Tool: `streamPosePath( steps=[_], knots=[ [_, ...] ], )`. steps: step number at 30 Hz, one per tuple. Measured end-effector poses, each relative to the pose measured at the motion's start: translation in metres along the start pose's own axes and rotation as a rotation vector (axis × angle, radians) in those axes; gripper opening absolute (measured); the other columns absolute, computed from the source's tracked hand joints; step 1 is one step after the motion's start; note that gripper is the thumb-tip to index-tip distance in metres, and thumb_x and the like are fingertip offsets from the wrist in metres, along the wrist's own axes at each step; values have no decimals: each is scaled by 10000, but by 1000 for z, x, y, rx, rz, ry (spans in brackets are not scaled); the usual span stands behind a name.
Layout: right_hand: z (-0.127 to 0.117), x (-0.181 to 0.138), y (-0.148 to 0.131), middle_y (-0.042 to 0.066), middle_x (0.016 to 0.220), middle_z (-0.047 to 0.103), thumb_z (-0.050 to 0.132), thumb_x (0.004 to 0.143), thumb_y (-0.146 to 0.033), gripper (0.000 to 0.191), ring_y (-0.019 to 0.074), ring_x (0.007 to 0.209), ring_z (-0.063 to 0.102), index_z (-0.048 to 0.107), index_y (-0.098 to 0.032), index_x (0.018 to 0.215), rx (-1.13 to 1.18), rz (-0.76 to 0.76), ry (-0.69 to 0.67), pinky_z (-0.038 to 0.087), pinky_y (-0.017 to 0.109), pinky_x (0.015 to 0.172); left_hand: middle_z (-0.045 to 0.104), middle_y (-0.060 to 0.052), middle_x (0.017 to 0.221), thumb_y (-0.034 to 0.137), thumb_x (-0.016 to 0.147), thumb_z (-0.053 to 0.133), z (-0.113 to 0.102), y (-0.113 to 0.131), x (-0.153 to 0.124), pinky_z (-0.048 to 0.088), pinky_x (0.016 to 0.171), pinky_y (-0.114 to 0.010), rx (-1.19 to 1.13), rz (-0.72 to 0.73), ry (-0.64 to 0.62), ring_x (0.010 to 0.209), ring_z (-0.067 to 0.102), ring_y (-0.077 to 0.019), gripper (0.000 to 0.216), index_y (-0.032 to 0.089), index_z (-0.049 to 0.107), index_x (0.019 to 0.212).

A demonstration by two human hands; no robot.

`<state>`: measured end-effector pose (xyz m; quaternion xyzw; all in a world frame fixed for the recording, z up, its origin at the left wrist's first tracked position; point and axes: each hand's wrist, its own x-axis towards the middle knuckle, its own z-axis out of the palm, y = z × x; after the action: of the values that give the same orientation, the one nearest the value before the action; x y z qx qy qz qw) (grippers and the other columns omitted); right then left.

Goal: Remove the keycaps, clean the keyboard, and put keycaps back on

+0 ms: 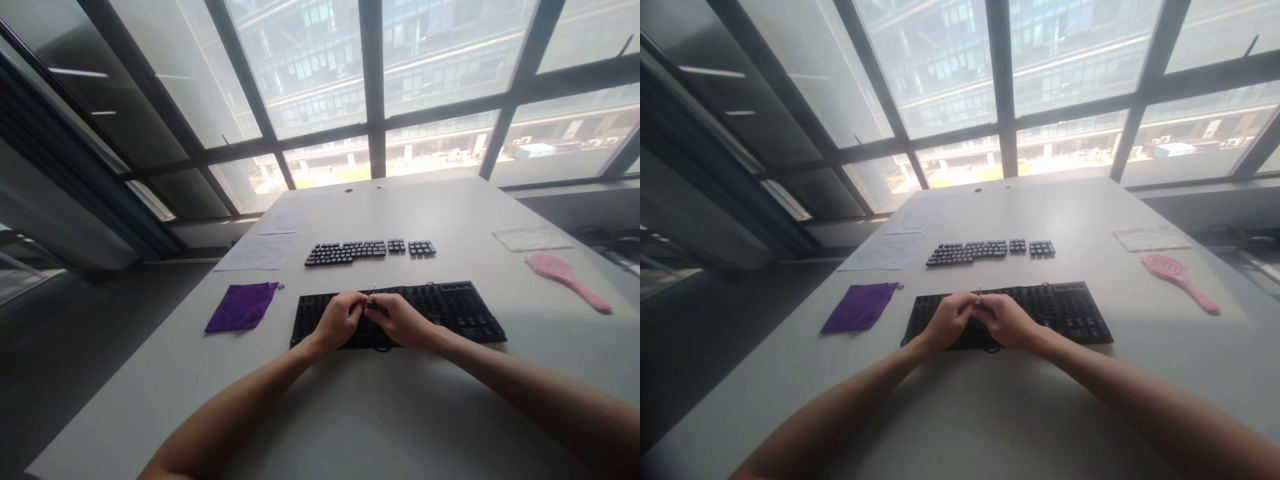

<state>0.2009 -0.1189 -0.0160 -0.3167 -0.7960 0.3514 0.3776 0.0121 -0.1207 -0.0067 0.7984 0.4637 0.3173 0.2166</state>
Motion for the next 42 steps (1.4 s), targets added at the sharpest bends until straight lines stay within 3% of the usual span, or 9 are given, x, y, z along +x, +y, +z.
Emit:
streamPosePath(
  steps=[6, 11, 17, 23, 30, 39, 42],
  knots=[
    [0, -10, 0, 60, 851, 636, 490, 960, -209, 173, 174, 749, 553, 618, -191, 844, -190, -207, -112, 438, 288, 707, 680, -33, 849, 93, 802, 556, -12, 6, -5, 478, 812, -302, 72, 82, -183, 849, 601, -188, 186, 216, 682, 862],
    [0, -10, 7, 34, 770, 638, 543, 948, -203, 163, 160, 695, 562, 611, -179, 802, -49, -122, 32, 449, 286, 688, 630, -25, 887, 216, 770, 685, -14, 9, -7, 454, 865, -332, 170, 183, -283, 879, 553, -197, 115, 198, 656, 879],
    [-2, -10, 8, 49, 802, 683, 575, 947, -231, 163, 174, 728, 608, 663, -171, 823, 31, -108, 46, 470, 300, 712, 648, -23, 880, 372, 835, 739, -2, -2, -7, 447, 817, -316, 114, 180, -207, 870, 551, -187, 195, 193, 669, 863],
    [-3, -11, 5, 53, 788, 674, 587, 935, -241, 164, 176, 726, 604, 671, -165, 815, 68, -121, 57, 473, 307, 713, 666, -41, 913, 316, 856, 711, 0, -2, -8, 459, 835, -333, 121, 224, -207, 895, 573, -200, 130, 190, 679, 870],
    [-7, -10, 3, 20, 700, 617, 570, 941, -281, 195, 145, 629, 551, 650, -156, 814, 207, 38, 154, 446, 266, 603, 675, -41, 919, 274, 898, 666, 1, 4, -10, 472, 838, -325, 56, 176, -162, 892, 591, -194, 105, 187, 664, 957],
    [-3, -7, 4, 4, 631, 620, 564, 949, -351, 272, 145, 593, 566, 602, -169, 750, 153, 165, 311, 441, 259, 581, 713, -26, 967, 181, 823, 751, 3, 2, -13, 516, 874, -344, -43, 115, 2, 923, 661, -198, 402, 227, 584, 1186],
    [-1, -6, 5, 3, 617, 628, 562, 950, -352, 298, 145, 584, 575, 573, -176, 710, 147, 201, 337, 445, 260, 586, 701, -36, 947, 196, 843, 734, 4, 4, -13, 521, 850, -334, 7, 129, 17, 901, 661, -197, 275, 220, 639, 1100]
  ],
)
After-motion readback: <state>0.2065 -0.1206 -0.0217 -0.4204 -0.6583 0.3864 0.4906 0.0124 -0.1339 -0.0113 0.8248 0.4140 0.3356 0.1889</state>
